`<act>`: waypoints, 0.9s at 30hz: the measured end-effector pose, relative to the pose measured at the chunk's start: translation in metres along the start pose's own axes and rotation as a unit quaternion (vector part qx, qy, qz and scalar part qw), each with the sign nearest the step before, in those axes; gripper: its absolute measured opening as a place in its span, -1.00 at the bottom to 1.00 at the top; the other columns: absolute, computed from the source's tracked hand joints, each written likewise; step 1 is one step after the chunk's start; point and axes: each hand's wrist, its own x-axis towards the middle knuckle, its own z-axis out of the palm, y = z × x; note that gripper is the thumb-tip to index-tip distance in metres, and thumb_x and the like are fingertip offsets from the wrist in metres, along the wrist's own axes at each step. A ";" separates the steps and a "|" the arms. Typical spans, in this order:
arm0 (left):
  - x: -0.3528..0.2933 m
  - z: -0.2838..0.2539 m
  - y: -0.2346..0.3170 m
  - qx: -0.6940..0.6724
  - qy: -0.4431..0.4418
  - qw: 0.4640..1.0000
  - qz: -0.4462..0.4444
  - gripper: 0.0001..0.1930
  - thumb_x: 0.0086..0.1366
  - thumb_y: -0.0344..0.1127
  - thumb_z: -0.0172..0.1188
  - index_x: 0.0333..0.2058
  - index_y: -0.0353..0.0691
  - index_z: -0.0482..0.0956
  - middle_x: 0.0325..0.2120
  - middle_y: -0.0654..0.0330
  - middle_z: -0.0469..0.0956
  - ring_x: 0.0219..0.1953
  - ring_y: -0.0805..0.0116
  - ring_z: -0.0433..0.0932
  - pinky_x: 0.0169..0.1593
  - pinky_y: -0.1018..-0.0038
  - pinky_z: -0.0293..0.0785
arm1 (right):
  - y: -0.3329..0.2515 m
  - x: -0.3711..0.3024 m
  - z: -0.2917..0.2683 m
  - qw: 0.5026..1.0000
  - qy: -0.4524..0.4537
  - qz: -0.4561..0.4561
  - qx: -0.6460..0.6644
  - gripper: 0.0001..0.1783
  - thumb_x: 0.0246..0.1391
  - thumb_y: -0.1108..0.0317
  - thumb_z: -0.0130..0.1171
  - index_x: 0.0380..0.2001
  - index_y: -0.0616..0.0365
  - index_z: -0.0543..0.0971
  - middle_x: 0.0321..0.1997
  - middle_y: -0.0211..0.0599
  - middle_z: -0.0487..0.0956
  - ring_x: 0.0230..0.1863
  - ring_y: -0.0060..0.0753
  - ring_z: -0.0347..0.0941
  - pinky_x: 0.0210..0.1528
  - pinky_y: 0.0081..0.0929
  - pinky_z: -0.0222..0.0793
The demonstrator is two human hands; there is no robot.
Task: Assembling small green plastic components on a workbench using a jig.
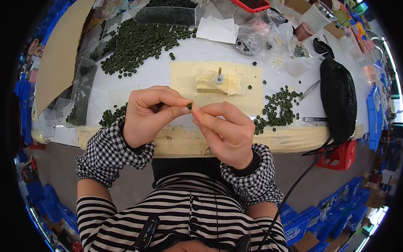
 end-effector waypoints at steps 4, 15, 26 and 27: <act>0.000 0.000 0.001 0.000 -0.002 1.000 -0.001 -0.84 0.12 -0.63 0.21 -0.29 -0.38 0.61 -0.39 0.14 0.57 -0.35 0.53 0.52 -0.26 0.65 0.41 | -0.001 0.000 0.000 1.000 -0.001 0.001 0.001 -0.67 -0.10 0.67 0.24 -0.19 0.20 0.63 -0.37 -0.30 0.54 -0.46 -0.53 0.46 -0.46 -0.67 0.36; 0.000 0.000 0.001 0.002 0.005 1.000 0.029 -0.82 0.13 -0.63 0.20 -0.26 -0.37 0.61 -0.36 0.14 0.58 -0.33 0.52 0.52 -0.24 0.64 0.42 | -0.001 0.002 0.000 1.000 0.015 -0.001 0.019 -0.65 -0.11 0.70 0.22 -0.18 0.21 0.62 -0.33 -0.27 0.55 -0.40 -0.53 0.48 -0.42 -0.68 0.38; 0.000 -0.001 0.003 0.012 -0.005 0.999 0.050 -0.78 0.10 -0.66 0.21 -0.24 -0.36 0.61 -0.35 0.15 0.57 -0.38 0.55 0.46 -0.27 0.64 0.37 | -0.002 0.000 -0.002 1.000 0.020 0.004 0.023 -0.65 -0.10 0.69 0.22 -0.18 0.22 0.62 -0.33 -0.27 0.55 -0.40 -0.53 0.47 -0.41 -0.68 0.37; 0.000 0.000 0.002 0.012 -0.005 0.999 0.053 -0.77 0.10 -0.66 0.21 -0.23 -0.36 0.61 -0.35 0.15 0.57 -0.38 0.56 0.46 -0.27 0.64 0.36 | -0.002 0.000 -0.002 0.999 0.021 0.004 0.025 -0.65 -0.10 0.69 0.22 -0.18 0.22 0.62 -0.33 -0.27 0.55 -0.40 -0.53 0.47 -0.41 -0.68 0.37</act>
